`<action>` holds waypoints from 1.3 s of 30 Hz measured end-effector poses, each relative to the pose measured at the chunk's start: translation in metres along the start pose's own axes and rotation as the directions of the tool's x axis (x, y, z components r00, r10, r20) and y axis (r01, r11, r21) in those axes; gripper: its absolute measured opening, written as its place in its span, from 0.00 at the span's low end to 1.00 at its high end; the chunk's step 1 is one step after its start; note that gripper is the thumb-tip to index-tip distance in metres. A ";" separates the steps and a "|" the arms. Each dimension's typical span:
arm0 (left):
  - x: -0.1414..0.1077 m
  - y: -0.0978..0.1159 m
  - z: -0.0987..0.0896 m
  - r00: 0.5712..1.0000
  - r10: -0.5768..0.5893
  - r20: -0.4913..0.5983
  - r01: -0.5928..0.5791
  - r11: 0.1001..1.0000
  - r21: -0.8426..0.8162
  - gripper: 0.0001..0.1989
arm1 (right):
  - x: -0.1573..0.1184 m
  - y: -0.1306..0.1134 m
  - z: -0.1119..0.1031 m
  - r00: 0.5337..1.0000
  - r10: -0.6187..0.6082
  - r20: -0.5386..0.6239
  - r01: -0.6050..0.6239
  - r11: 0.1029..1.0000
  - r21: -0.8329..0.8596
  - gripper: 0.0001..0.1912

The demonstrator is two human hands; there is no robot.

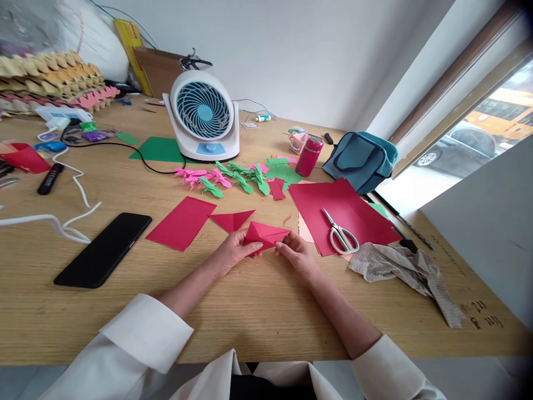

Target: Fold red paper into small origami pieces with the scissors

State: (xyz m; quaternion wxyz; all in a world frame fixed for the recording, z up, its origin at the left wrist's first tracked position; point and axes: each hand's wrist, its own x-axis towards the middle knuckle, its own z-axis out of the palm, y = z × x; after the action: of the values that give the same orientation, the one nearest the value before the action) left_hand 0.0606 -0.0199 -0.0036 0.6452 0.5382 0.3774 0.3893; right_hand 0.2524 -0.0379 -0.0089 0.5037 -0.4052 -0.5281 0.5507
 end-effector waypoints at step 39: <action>-0.011 -0.001 0.012 0.960 0.277 0.046 -0.278 0.915 0.294 0.17 | -0.007 0.015 0.010 0.983 0.180 -0.041 -0.160 0.945 0.287 0.14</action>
State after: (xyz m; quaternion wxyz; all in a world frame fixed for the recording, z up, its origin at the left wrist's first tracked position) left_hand 0.0668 -0.0346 -0.0018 0.4958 0.6777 0.3506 0.4147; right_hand 0.2416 -0.0457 -0.0230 0.5243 -0.3914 -0.3902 0.6478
